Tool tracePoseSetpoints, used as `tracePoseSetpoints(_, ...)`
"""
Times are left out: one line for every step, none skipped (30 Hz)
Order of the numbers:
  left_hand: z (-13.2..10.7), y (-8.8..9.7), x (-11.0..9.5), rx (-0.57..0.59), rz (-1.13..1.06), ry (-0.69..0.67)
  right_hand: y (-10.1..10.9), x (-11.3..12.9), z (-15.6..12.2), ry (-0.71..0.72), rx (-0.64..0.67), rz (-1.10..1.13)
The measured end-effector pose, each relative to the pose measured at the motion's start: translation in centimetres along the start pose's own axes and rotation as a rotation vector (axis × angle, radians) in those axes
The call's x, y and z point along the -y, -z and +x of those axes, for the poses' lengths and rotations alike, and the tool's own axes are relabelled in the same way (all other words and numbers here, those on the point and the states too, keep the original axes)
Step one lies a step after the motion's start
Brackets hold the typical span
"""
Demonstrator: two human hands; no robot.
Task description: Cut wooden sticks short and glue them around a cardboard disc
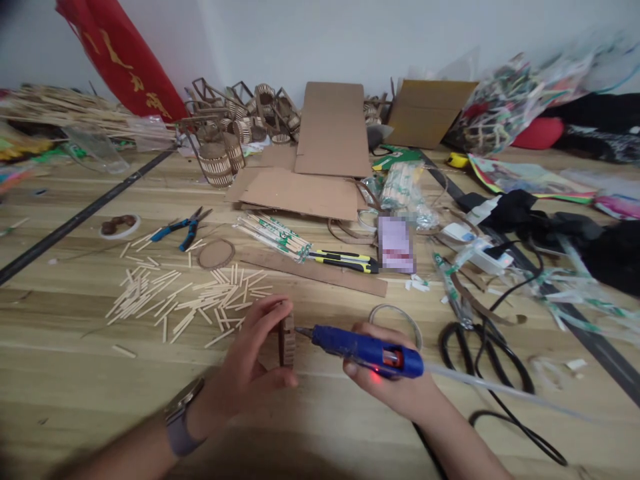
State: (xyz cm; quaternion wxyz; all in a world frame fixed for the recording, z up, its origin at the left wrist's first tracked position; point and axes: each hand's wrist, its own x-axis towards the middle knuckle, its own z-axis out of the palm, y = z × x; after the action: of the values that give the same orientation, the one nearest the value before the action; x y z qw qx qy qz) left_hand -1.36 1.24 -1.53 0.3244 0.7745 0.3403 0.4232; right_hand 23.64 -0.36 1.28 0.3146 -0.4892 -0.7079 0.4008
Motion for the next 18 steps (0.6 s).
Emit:
tracePoseSetpoints(-0.03,-0.05,0.0,0.005,-0.011,0.007,-0.04,0.0,-0.04,0.003,-0.005,-0.001)
tracePoseSetpoints(-0.05,-0.1,0.01,0.011,-0.027,0.014,-0.09,-0.02,-0.07,0.006,-0.009,0.001)
tracePoseSetpoints(-0.06,-0.15,0.02,0.015,-0.041,0.02,-0.18,-0.04,-0.11,0.007,-0.018,0.005)
tracePoseSetpoints(-0.07,-0.18,0.03,0.02,-0.053,0.025,-0.28,-0.08,-0.15,0.004,-0.031,0.012)
tracePoseSetpoints(-0.08,-0.19,0.04,0.024,-0.062,0.028,-0.4,-0.11,-0.18,-0.001,-0.051,0.019)
tracePoseSetpoints(-0.09,-0.2,0.04,0.03,-0.07,0.033,-0.52,-0.15,-0.21,-0.009,-0.074,0.025)
tracePoseSetpoints(-0.11,-0.2,0.05,0.035,-0.076,0.037,-0.62,-0.17,-0.23,-0.018,-0.092,0.031)
tracePoseSetpoints(-0.13,-0.19,0.04,0.041,-0.084,0.043,-0.72,-0.19,-0.23,-0.025,-0.105,0.034)
tracePoseSetpoints(-0.16,-0.17,0.03,0.048,-0.093,0.05,-0.79,-0.18,-0.22,-0.025,-0.108,0.038)
tracePoseSetpoints(-0.19,-0.15,0.01,0.054,-0.106,0.059,-0.84,-0.17,-0.21,-0.023,-0.107,0.043)
tracePoseSetpoints(-0.22,-0.14,-0.02,0.061,-0.122,0.074,-0.86,-0.14,-0.18,-0.02,-0.104,0.051)
tracePoseSetpoints(-0.23,-0.13,-0.06,0.069,-0.141,0.09,-0.87,-0.1,-0.15,-0.013,-0.101,0.062)
tracePoseSetpoints(-0.24,-0.12,-0.13,0.077,-0.162,0.109,-0.87,-0.07,-0.11,-0.003,-0.1,0.071)
tracePoseSetpoints(-0.23,-0.12,-0.2,0.086,-0.185,0.127,-0.87,-0.05,-0.08,0.009,-0.1,0.079)
tracePoseSetpoints(-0.2,-0.13,-0.28,0.091,-0.207,0.143,-0.86,-0.05,-0.05,0.027,-0.094,0.085)
tracePoseSetpoints(-0.16,-0.13,-0.37,0.095,-0.228,0.156,-0.85,-0.08,-0.03,0.048,-0.087,0.086)
tracePoseSetpoints(-0.12,-0.14,-0.45,0.096,-0.244,0.164,-0.84,-0.13,-0.01,0.067,-0.08,0.084)
tracePoseSetpoints(-0.07,-0.16,-0.52,0.098,-0.254,0.168,-0.84,-0.2,0.0,0.079,-0.074,0.082)
